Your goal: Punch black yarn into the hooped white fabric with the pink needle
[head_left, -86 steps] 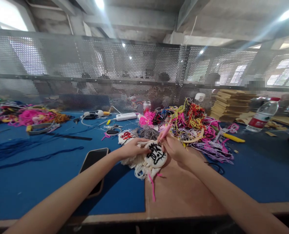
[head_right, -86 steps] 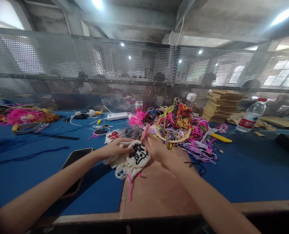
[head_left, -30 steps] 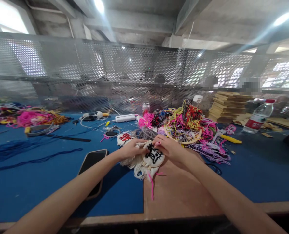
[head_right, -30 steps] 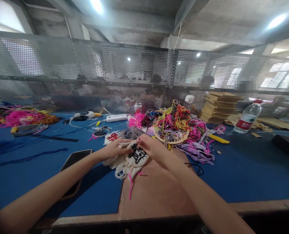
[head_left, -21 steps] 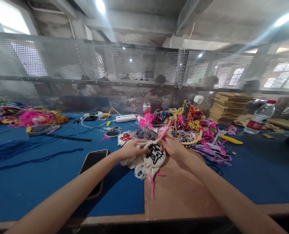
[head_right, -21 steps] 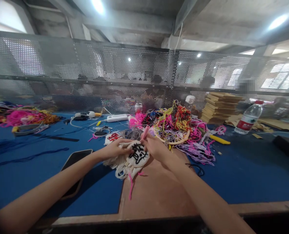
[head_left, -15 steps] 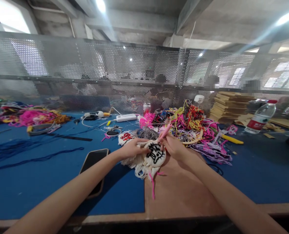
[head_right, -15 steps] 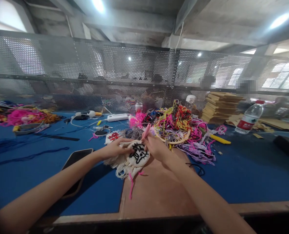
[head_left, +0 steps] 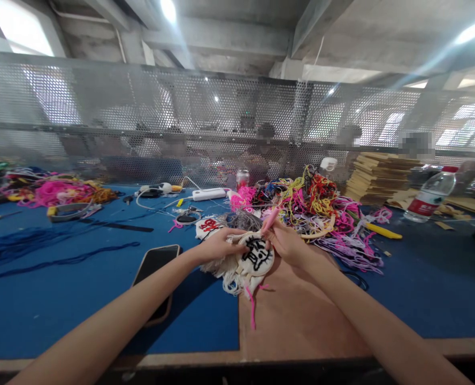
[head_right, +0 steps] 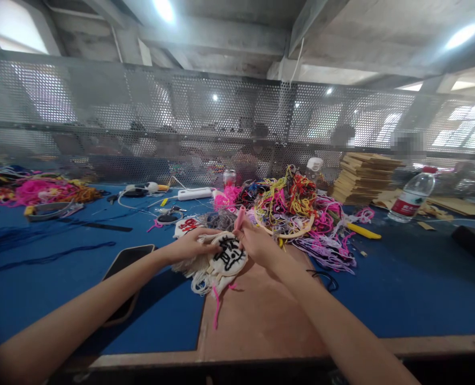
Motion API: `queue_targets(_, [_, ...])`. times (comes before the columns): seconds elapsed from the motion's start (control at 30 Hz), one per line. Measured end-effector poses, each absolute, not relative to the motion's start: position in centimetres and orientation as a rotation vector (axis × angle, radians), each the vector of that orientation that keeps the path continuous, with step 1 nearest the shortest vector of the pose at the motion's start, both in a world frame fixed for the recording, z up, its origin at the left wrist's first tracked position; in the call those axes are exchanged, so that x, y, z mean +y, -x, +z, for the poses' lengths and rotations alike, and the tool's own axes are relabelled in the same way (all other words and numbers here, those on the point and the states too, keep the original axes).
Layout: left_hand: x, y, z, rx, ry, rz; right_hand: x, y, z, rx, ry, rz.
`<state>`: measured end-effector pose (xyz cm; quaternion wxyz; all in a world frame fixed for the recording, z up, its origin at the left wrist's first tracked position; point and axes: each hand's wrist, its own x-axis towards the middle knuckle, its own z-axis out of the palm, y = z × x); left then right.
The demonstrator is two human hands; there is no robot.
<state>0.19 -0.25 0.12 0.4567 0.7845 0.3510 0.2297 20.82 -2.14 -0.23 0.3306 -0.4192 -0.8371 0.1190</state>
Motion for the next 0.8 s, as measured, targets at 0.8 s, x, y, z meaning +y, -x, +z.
queue_targets(0.8, [-0.06,-0.04,0.04,0.852,-1.905,0.566,-2.31,-20.68,-0.2,-2.245,1.081,0.142])
